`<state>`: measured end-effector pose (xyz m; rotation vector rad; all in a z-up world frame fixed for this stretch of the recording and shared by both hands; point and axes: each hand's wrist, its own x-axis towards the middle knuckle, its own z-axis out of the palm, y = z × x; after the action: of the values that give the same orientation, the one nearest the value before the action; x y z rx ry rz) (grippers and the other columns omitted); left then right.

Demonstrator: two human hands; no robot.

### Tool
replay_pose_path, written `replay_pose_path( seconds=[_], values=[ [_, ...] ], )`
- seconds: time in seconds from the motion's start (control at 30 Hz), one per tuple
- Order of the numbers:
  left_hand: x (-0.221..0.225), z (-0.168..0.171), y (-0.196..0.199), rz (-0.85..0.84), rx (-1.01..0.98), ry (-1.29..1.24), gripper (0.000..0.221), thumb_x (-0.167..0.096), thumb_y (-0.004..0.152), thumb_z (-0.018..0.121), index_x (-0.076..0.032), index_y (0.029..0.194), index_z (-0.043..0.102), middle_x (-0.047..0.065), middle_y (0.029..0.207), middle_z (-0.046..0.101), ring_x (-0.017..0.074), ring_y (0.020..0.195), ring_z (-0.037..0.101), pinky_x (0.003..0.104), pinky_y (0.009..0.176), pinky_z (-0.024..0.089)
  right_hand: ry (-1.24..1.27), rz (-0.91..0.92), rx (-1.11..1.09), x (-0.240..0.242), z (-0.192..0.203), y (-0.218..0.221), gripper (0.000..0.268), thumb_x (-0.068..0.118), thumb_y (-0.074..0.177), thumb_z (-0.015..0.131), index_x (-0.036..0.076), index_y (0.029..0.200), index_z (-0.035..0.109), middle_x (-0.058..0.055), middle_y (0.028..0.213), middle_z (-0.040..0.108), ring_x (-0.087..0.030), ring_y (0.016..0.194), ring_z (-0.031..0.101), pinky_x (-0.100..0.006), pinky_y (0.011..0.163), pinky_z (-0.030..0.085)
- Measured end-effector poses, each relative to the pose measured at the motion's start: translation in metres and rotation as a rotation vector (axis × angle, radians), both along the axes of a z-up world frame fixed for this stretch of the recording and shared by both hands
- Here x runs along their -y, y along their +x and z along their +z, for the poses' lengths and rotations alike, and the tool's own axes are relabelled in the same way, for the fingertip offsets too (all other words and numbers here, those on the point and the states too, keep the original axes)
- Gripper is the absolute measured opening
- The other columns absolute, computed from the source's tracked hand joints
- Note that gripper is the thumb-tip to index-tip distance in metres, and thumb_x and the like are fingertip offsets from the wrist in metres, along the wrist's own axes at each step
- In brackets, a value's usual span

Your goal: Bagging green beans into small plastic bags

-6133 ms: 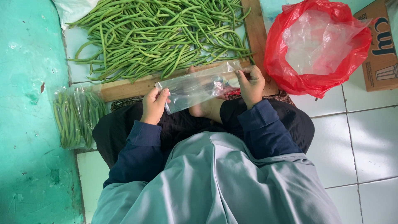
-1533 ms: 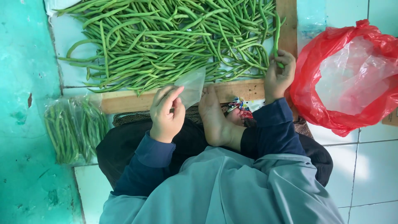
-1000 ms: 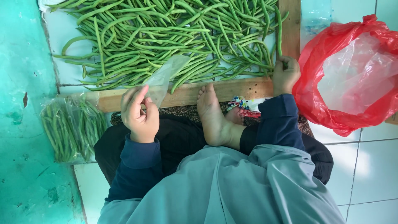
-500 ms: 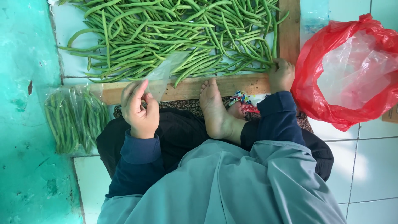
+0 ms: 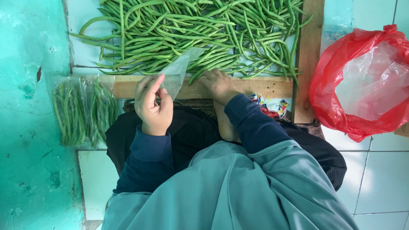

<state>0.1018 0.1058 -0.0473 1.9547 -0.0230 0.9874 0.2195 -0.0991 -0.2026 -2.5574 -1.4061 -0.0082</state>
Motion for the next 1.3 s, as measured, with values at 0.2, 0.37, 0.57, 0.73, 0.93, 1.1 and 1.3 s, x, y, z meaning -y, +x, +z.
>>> replay_pose_path(
  seconds=[0.2, 0.37, 0.57, 0.73, 0.93, 1.1, 1.3],
  values=[
    [-0.005, 0.004, -0.008, 0.019, 0.051, -0.030, 0.038, 0.016, 0.087, 0.059, 0.006, 0.121, 0.072, 0.020, 0.110, 0.065, 0.0263, 0.084, 0.064, 0.033, 0.061, 0.054, -0.255, 0.213, 0.186, -0.039, -0.042, -0.011, 0.033, 0.015, 0.088, 0.075, 0.014, 0.117, 0.062, -0.006, 0.116, 0.058, -0.029, 0.099, 0.067, -0.043, 0.085, 0.056],
    [-0.007, 0.007, -0.017, 0.006, 0.062, -0.019, 0.038, 0.016, 0.086, 0.060, 0.005, 0.120, 0.073, 0.020, 0.110, 0.067, 0.0270, 0.084, 0.065, 0.033, 0.060, 0.054, -0.390, 0.184, 0.326, -0.019, 0.035, -0.011, 0.044, 0.012, 0.071, 0.078, 0.016, 0.110, 0.057, -0.002, 0.115, 0.054, -0.024, 0.107, 0.061, -0.037, 0.092, 0.052],
    [0.005, 0.016, -0.029, -0.048, 0.025, 0.036, 0.038, 0.014, 0.086, 0.059, 0.002, 0.120, 0.073, 0.018, 0.110, 0.068, 0.0290, 0.081, 0.067, 0.035, 0.060, 0.056, 0.436, -0.012, 0.335, 0.029, 0.000, 0.007, 0.026, 0.014, 0.087, 0.072, 0.014, 0.113, 0.073, -0.010, 0.118, 0.066, -0.032, 0.103, 0.066, -0.044, 0.089, 0.055],
    [0.025, 0.013, -0.037, -0.102, 0.046, 0.073, 0.040, 0.015, 0.083, 0.059, 0.001, 0.118, 0.074, 0.019, 0.106, 0.069, 0.0377, 0.086, 0.069, 0.039, 0.067, 0.058, 0.892, -0.208, 0.319, 0.064, 0.137, -0.018, 0.025, -0.002, 0.086, 0.072, 0.003, 0.111, 0.071, -0.013, 0.107, 0.069, -0.032, 0.090, 0.065, -0.045, 0.081, 0.055],
    [0.042, 0.030, -0.045, -0.188, -0.062, 0.166, 0.048, 0.014, 0.078, 0.060, -0.005, 0.120, 0.073, 0.015, 0.111, 0.069, 0.0389, 0.092, 0.070, 0.044, 0.073, 0.060, 1.362, -0.125, 0.322, 0.096, 0.257, -0.087, 0.018, -0.014, 0.093, 0.069, -0.009, 0.106, 0.058, -0.031, 0.099, 0.062, -0.043, 0.094, 0.062, -0.051, 0.081, 0.055],
    [0.052, 0.042, -0.048, -0.375, -0.318, 0.225, 0.047, 0.011, 0.082, 0.053, -0.001, 0.127, 0.065, 0.019, 0.128, 0.062, 0.0352, 0.113, 0.065, 0.039, 0.078, 0.058, 1.653, 0.042, 0.484, 0.104, 0.293, -0.126, 0.023, 0.000, 0.099, 0.060, 0.011, 0.119, 0.056, -0.015, 0.104, 0.058, -0.027, 0.092, 0.055, -0.044, 0.069, 0.057],
    [0.069, 0.054, -0.050, -0.394, -0.367, 0.146, 0.044, 0.003, 0.087, 0.054, -0.010, 0.125, 0.072, 0.018, 0.119, 0.068, 0.0331, 0.072, 0.069, 0.042, 0.060, 0.059, 1.660, 0.189, 0.413, 0.113, 0.262, -0.138, 0.026, 0.010, 0.089, 0.079, 0.004, 0.101, 0.057, -0.028, 0.075, 0.057, -0.041, 0.074, 0.062, -0.057, 0.061, 0.060]
  ],
)
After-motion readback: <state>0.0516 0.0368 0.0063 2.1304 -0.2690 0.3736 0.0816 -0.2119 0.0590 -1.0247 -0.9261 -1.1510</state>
